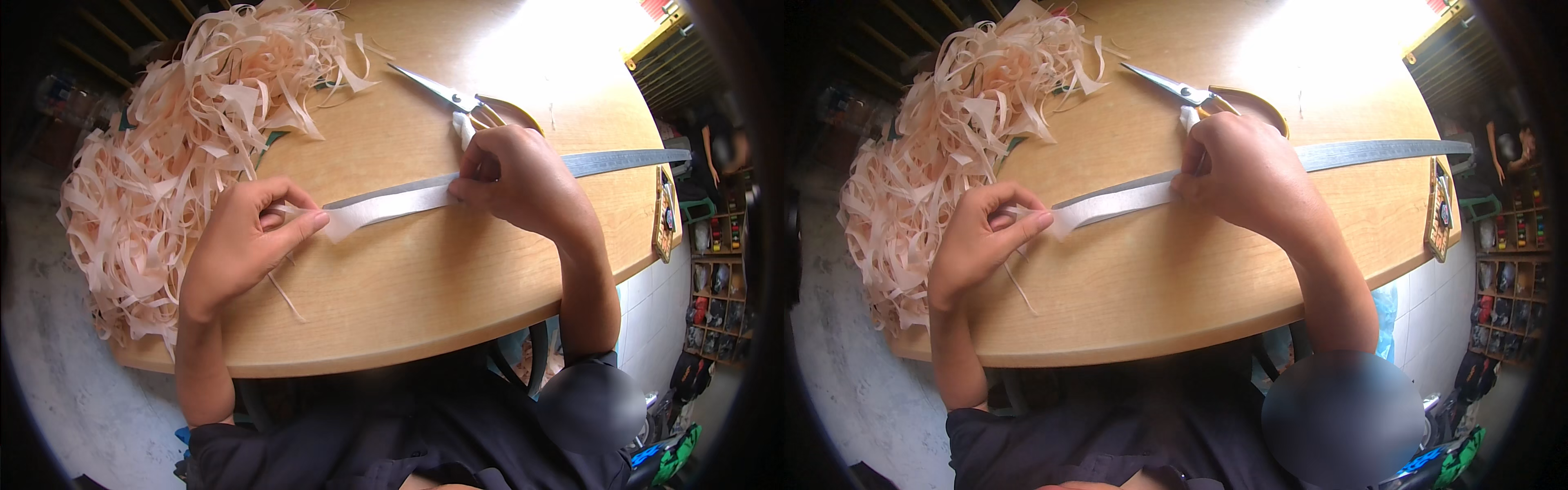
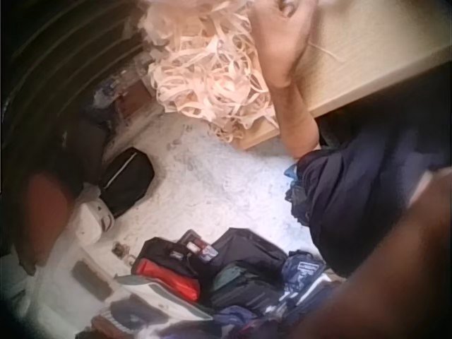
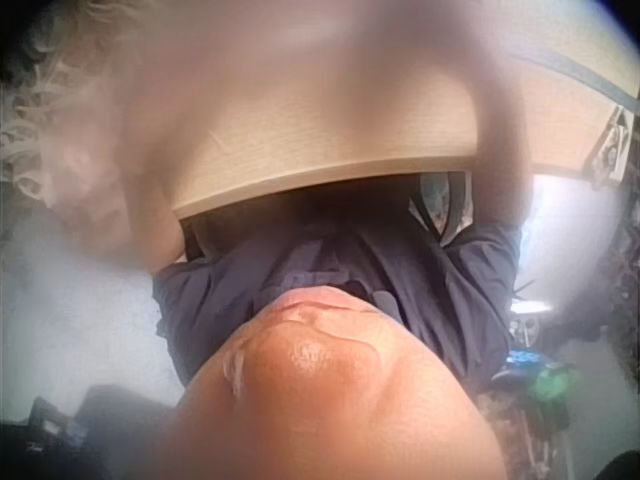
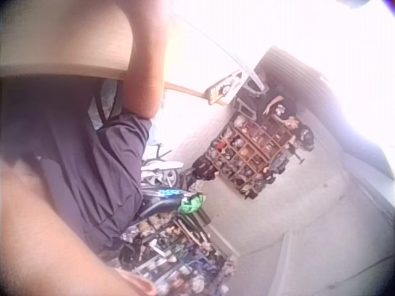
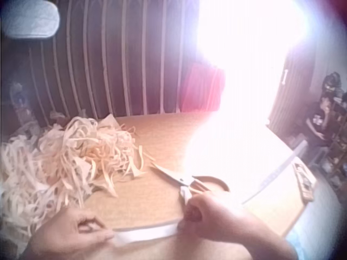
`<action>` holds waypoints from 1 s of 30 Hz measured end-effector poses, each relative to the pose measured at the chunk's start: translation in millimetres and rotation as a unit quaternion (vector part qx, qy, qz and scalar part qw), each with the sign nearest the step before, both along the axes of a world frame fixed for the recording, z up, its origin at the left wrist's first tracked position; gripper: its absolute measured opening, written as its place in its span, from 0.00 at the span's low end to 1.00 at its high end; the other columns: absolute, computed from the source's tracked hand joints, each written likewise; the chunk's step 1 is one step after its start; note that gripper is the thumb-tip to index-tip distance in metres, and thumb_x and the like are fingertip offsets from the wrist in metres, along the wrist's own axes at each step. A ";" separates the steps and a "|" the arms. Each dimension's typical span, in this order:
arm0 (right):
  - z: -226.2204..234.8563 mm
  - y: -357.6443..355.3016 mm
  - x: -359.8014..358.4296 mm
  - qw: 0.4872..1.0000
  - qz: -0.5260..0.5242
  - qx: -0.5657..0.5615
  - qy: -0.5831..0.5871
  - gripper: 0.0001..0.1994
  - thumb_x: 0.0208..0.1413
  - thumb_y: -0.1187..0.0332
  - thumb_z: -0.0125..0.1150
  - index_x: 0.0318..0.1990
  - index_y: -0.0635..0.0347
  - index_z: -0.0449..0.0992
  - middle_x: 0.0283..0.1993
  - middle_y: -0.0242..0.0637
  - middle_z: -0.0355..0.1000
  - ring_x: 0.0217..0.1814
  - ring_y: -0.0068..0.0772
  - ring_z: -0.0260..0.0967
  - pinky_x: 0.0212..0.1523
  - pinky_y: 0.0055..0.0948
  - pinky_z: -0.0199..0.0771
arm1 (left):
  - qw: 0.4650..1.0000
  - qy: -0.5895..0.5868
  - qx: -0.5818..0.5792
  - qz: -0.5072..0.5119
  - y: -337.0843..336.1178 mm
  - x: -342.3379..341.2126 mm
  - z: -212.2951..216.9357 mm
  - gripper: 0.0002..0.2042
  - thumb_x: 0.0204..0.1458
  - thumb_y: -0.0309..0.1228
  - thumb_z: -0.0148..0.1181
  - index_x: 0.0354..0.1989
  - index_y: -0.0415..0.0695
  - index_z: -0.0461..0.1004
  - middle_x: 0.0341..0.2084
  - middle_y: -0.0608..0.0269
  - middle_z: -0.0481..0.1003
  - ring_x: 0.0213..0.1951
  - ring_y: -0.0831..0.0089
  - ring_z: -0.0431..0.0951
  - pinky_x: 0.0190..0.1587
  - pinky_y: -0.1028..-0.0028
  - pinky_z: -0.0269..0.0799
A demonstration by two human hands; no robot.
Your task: The person repeatedly measures and cuts light-colored rubber strips to a fixed length using a metal ruler and scissors. Each cut piece is placed into a growing pile on the table. The process is continuous and repetitive throughout the clip.
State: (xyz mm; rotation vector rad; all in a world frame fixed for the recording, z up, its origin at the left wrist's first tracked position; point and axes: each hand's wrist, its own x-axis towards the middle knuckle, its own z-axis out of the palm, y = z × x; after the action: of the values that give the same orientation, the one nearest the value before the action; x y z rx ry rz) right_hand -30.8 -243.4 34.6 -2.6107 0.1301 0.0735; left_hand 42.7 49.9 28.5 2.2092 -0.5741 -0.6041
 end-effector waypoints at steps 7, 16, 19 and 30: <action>4.1 -0.4 0.3 0.998 -0.025 -0.001 0.054 0.10 0.49 0.69 0.76 0.32 0.66 0.84 0.34 0.46 0.78 0.39 0.43 0.78 0.43 0.41 0.79 | 0.984 0.129 -0.124 0.022 -1.1 0.5 -2.2 0.08 0.63 0.30 0.68 0.42 0.39 0.77 0.23 0.75 0.74 0.24 0.89 0.71 0.25 0.83 0.63; -1.8 -2.6 -1.2 1.000 -0.003 0.014 0.008 0.09 0.51 0.70 0.76 0.32 0.66 0.82 0.25 0.38 0.76 0.25 0.29 0.73 0.29 0.32 0.73 | 0.961 0.219 -0.146 0.085 -5.0 -2.2 2.9 0.12 0.58 0.22 0.70 0.48 0.34 0.76 0.27 0.62 0.80 0.24 0.81 0.79 0.26 0.82 0.72; -4.4 -4.5 -2.0 1.000 -0.001 0.014 0.011 0.09 0.51 0.70 0.76 0.32 0.67 0.82 0.25 0.39 0.77 0.26 0.29 0.73 0.29 0.32 0.73 | 0.961 0.214 -0.149 0.092 -5.5 -2.5 2.3 0.11 0.57 0.22 0.71 0.46 0.33 0.78 0.28 0.60 0.82 0.25 0.79 0.80 0.28 0.81 0.76; 9.1 -19.8 -0.4 0.995 -0.047 0.088 -0.031 0.09 0.59 0.67 0.74 0.36 0.64 0.81 0.21 0.31 0.74 0.21 0.16 0.67 0.22 0.22 0.63 | 0.970 0.200 -0.106 0.089 -7.7 -2.5 4.1 0.05 0.59 0.22 0.69 0.37 0.32 0.81 0.27 0.60 0.81 0.25 0.79 0.80 0.29 0.80 0.77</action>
State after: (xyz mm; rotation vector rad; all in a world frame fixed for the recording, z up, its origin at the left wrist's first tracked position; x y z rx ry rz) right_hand -31.3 -263.2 43.7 -2.4247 0.2147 -0.0286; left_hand 40.2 42.2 32.7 1.8437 -0.2152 -0.8247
